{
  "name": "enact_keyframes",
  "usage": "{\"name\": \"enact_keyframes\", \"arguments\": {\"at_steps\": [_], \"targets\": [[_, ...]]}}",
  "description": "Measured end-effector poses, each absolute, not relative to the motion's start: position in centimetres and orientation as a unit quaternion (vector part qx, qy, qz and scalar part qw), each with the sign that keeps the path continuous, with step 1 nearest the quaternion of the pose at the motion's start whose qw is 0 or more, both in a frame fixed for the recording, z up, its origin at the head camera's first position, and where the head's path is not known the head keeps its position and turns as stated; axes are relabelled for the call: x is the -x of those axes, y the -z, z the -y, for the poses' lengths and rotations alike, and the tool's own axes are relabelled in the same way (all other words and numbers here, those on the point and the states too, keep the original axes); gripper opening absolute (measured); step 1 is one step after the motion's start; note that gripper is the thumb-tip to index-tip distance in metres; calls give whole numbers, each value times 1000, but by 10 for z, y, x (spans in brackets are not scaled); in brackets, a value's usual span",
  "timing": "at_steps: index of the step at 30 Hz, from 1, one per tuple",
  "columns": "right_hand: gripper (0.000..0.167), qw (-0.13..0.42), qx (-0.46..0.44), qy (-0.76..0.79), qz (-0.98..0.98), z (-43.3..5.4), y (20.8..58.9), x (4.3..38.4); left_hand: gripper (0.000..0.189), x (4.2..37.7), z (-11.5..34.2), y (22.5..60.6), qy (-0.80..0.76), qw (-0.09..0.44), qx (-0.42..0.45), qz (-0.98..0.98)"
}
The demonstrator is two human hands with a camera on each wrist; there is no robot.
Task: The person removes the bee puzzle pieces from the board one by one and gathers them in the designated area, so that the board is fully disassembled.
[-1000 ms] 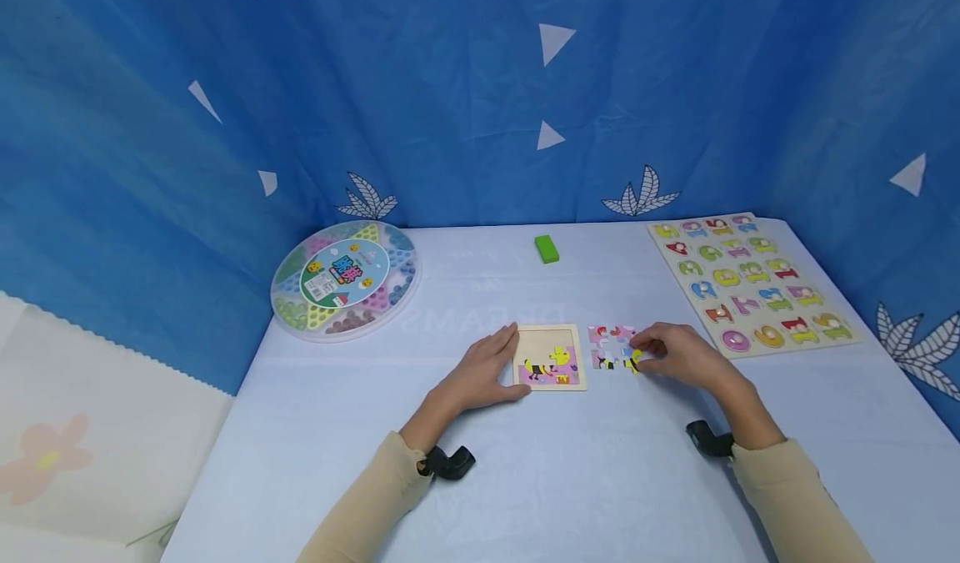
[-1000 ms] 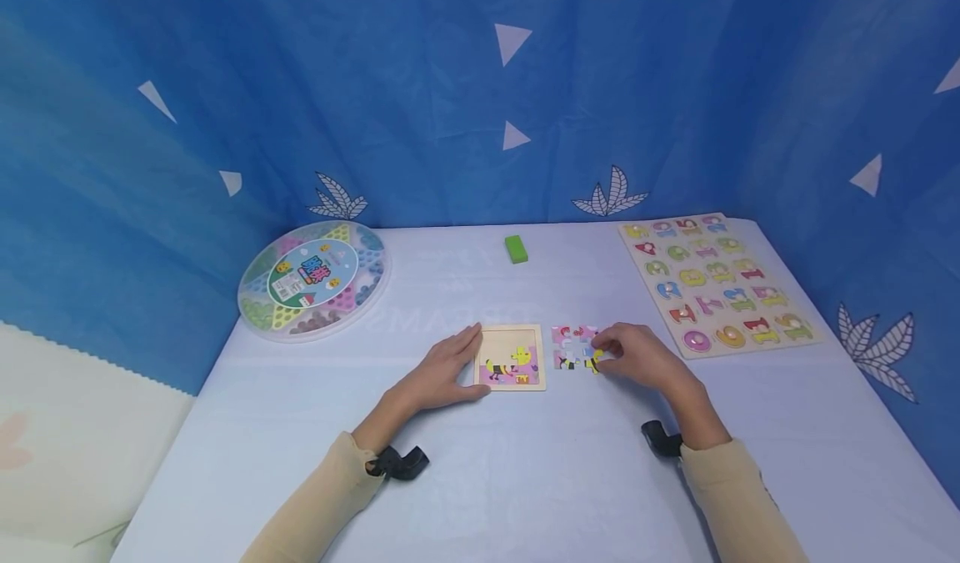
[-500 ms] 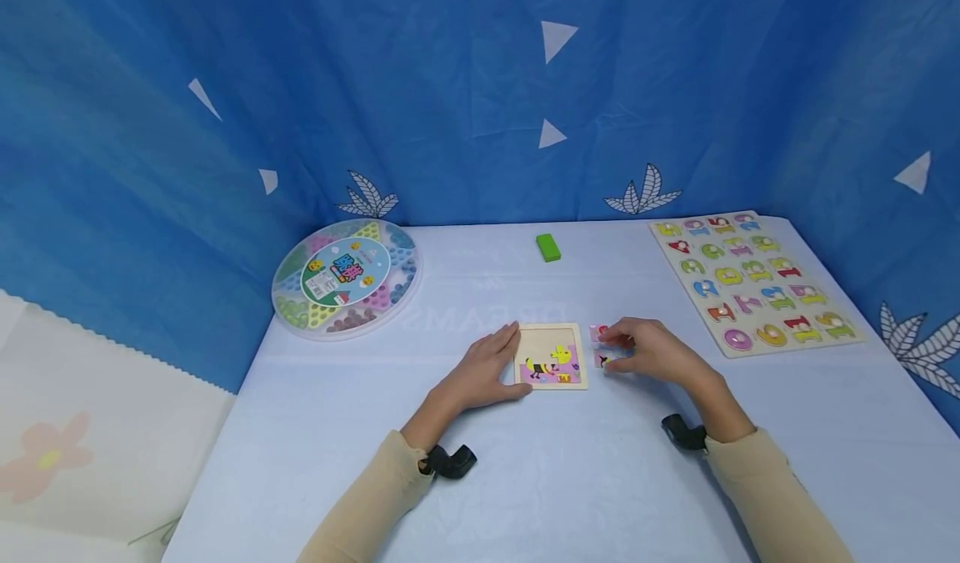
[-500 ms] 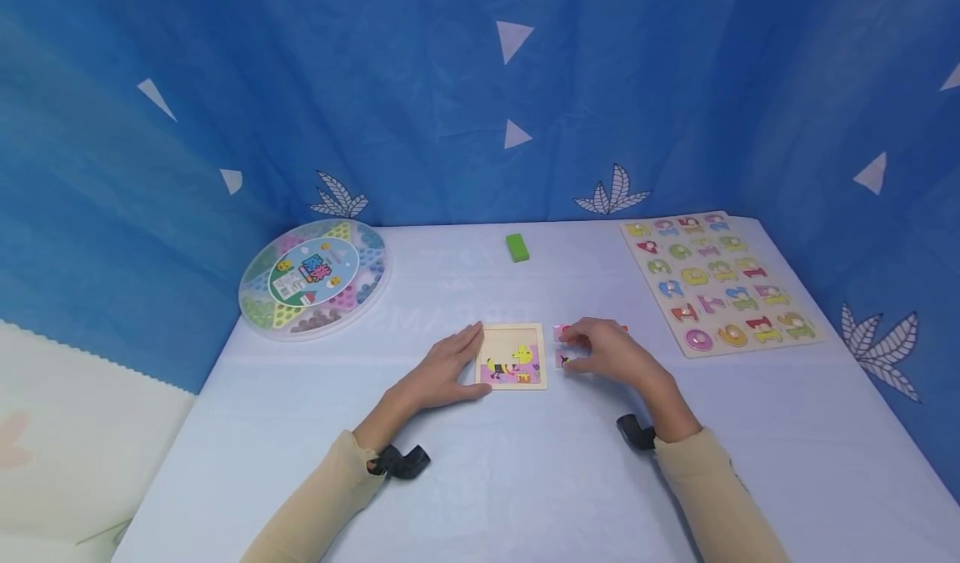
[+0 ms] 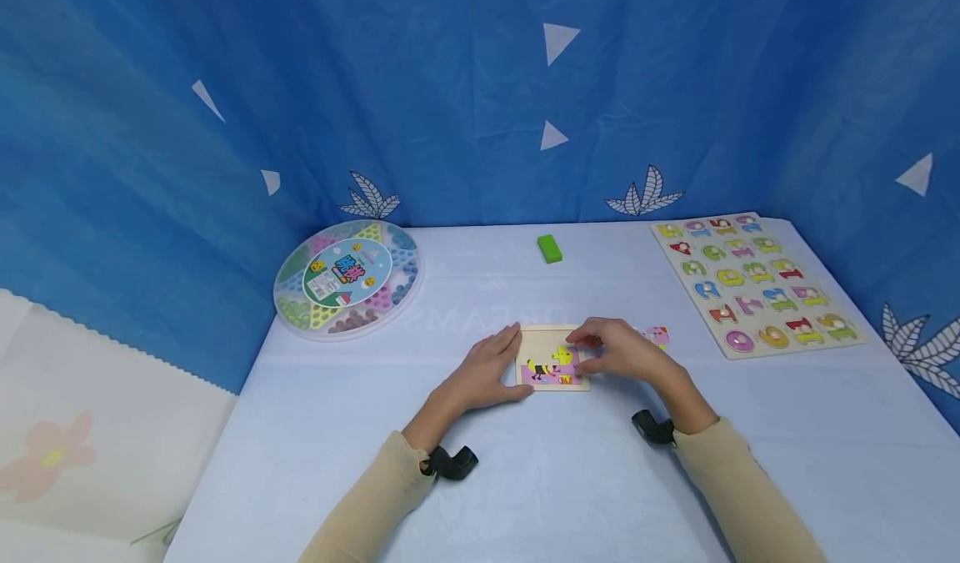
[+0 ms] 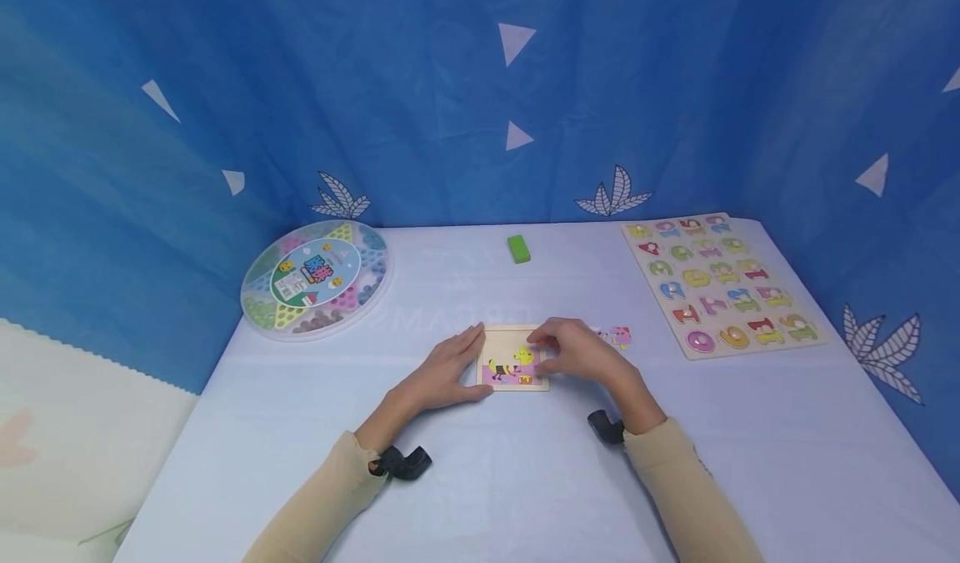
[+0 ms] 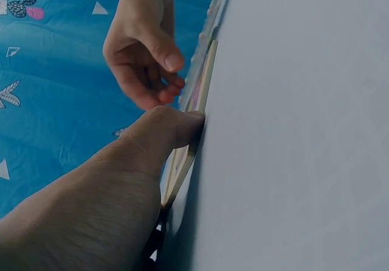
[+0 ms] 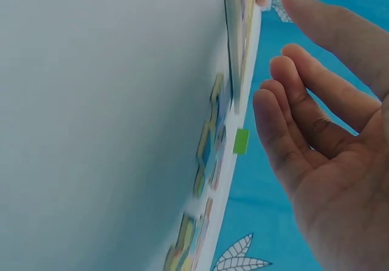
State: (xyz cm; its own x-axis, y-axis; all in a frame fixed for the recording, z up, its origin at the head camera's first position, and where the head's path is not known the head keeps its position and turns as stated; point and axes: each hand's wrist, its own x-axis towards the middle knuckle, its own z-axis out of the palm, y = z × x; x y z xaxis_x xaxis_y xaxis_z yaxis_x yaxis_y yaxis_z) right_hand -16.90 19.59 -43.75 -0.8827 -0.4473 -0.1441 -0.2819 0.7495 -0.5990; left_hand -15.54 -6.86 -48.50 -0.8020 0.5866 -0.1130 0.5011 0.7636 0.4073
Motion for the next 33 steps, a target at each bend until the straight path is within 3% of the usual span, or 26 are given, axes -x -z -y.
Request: {"name": "enact_keyframes", "arguments": {"at_steps": [8,33], "targets": [[47,160,190,288,-925,-186,442,175,95,155,68,484,-181,115,-300,-930],[33,200,180,268,-925,-180,444,187,95,157,70,487,-183,110,-300,-930]]}}
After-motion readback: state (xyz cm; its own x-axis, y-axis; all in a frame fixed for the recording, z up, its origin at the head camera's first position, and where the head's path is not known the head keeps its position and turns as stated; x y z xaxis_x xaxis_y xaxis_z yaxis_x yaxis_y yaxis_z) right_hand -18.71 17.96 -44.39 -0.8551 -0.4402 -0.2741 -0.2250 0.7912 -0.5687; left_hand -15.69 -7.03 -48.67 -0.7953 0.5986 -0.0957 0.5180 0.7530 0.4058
